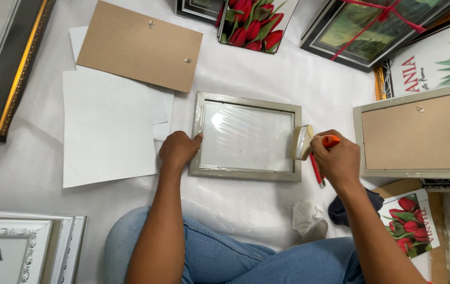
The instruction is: Assembling and cleaning a picture frame using a brush and manual manipulation
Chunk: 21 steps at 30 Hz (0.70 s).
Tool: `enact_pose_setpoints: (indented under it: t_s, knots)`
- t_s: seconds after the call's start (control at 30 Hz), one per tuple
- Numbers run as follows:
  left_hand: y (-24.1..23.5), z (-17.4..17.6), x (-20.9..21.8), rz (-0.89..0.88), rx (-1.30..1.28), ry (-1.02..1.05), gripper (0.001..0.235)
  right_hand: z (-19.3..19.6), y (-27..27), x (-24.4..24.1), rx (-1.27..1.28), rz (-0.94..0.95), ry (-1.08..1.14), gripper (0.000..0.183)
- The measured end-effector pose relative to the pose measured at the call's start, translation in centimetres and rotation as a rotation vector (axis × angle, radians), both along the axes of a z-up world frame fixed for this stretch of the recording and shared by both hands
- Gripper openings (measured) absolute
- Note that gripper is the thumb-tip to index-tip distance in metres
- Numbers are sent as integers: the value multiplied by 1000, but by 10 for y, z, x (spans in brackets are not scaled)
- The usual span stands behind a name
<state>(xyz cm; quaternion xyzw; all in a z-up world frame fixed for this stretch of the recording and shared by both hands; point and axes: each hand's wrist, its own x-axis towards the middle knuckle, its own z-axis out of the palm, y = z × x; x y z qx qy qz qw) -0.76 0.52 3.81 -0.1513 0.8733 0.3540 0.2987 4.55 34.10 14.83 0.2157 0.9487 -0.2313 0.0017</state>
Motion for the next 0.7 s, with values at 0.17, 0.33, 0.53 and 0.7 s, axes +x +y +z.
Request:
enact_pose_setpoints:
  t_s: [0.17, 0.33, 0.53, 0.7]
  knots:
    - [3, -18, -1, -15, -38, 28, 66, -28, -10, -6, 82, 32, -120, 36]
    - [17, 1, 5, -37, -174, 177, 63, -26, -13, -18, 87, 54, -80, 38]
    - [86, 35, 38, -264, 162, 596, 94, -15, -54, 0, -476, -7, 6, 26]
    - [113, 11, 57, -217, 129, 862, 69, -2, -84, 18, -831, 365, 172, 36]
